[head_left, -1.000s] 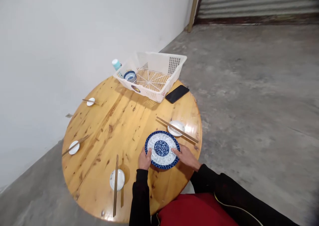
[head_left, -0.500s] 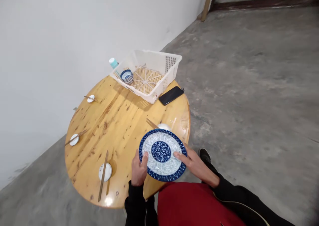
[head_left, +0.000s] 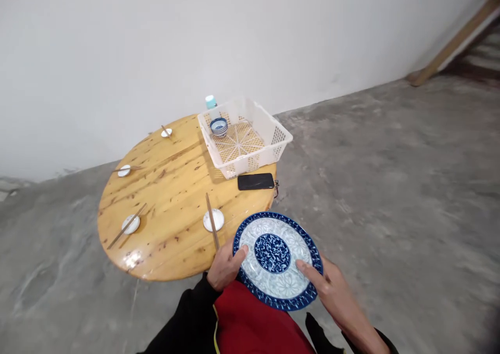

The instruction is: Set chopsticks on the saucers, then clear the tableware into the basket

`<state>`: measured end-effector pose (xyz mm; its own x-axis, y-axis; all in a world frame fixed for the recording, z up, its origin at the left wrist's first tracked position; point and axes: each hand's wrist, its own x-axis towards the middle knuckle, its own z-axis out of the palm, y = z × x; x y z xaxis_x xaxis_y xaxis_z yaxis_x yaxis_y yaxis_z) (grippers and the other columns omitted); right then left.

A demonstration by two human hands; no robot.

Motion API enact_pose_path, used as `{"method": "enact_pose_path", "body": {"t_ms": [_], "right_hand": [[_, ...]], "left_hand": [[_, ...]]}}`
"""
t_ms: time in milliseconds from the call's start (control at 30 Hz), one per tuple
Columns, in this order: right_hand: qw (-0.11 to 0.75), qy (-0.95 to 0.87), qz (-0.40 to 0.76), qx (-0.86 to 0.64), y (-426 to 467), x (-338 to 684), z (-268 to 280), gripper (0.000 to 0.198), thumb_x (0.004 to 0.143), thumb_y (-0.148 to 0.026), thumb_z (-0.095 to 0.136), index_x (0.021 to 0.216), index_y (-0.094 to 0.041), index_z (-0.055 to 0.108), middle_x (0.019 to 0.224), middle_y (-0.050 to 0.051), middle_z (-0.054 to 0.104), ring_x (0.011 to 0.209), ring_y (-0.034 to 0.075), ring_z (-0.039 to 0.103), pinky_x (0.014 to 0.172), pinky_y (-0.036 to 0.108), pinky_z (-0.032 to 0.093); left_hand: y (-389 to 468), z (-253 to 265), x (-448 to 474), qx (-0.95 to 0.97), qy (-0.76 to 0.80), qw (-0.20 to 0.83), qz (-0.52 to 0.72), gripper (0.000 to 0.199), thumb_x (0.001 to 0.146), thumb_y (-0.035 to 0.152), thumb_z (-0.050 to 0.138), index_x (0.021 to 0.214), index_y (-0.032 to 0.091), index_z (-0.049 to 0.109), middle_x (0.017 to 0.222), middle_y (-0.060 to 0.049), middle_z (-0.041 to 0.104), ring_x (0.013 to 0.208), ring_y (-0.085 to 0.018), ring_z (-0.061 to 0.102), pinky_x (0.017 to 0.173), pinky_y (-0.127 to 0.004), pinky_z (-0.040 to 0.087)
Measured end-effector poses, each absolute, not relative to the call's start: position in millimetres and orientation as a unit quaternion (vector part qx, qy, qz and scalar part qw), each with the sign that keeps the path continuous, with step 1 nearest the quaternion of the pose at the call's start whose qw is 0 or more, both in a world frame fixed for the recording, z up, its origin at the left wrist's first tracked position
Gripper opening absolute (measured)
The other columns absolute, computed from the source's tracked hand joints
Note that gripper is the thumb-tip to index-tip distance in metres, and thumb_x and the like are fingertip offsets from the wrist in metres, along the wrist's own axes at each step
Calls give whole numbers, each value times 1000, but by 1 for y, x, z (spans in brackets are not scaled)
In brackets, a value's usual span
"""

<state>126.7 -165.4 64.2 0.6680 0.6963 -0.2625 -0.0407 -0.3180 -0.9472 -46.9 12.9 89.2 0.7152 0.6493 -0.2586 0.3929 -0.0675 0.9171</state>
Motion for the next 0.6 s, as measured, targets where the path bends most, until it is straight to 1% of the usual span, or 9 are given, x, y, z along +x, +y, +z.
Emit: {"method": "enact_pose_path", "body": {"t_ms": [100, 200, 300, 367, 467, 533, 600], "right_hand": [[542, -229, 362, -723, -149, 161, 72, 51, 78, -62, 67, 103, -20, 77, 97, 13, 80, 94, 38, 75, 84, 48, 62], [547, -227, 374, -714, -122, 195, 86, 44, 75, -59, 72, 97, -22, 78, 94, 13, 80, 92, 39, 75, 79, 49, 63], [557, -216, 376, -708, -90, 227, 114, 37, 70, -55, 78, 90, -24, 79, 90, 11, 80, 87, 39, 74, 73, 49, 63], [556, -210, 384, -707, -66, 245, 139, 31, 67, -52, 80, 81, -25, 77, 83, 9, 78, 82, 38, 73, 70, 48, 62], [543, -215, 389, -713, -25, 271, 172, 24, 64, -45, 83, 69, -25, 70, 71, 6, 72, 71, 32, 69, 66, 45, 62], [555, -229, 381, -703, 5, 288, 187, 21, 64, -37, 83, 68, -24, 67, 70, 4, 67, 67, 27, 66, 64, 40, 61], [558, -254, 374, -695, 36, 307, 194, 19, 69, -29, 80, 68, -22, 62, 73, 5, 65, 64, 20, 61, 58, 33, 56]], "left_hand": [[26, 105, -24, 736, 362, 561, 113, 38, 95, 47, 51, 112, 19, 72, 113, -10, 77, 109, -29, 69, 108, -42, 52], [50, 121, 0, 757, 359, 534, 113, 34, 96, 44, 48, 102, 19, 70, 101, -8, 76, 101, -27, 67, 99, -39, 55], [80, 141, 24, 774, 345, 515, 127, 29, 97, 41, 47, 96, 19, 67, 95, -7, 74, 96, -24, 66, 93, -37, 55], [102, 155, 40, 780, 339, 506, 140, 27, 97, 40, 48, 91, 19, 63, 90, -4, 71, 91, -22, 64, 89, -34, 55], [138, 175, 63, 776, 327, 516, 155, 26, 98, 40, 50, 83, 20, 56, 78, -1, 63, 79, -18, 62, 79, -30, 53], [164, 185, 80, 762, 323, 534, 173, 29, 99, 39, 50, 79, 20, 52, 74, 0, 57, 72, -15, 60, 73, -27, 52], [189, 191, 98, 744, 327, 550, 192, 32, 101, 39, 50, 75, 19, 48, 72, 1, 53, 67, -13, 58, 70, -26, 52]]}}
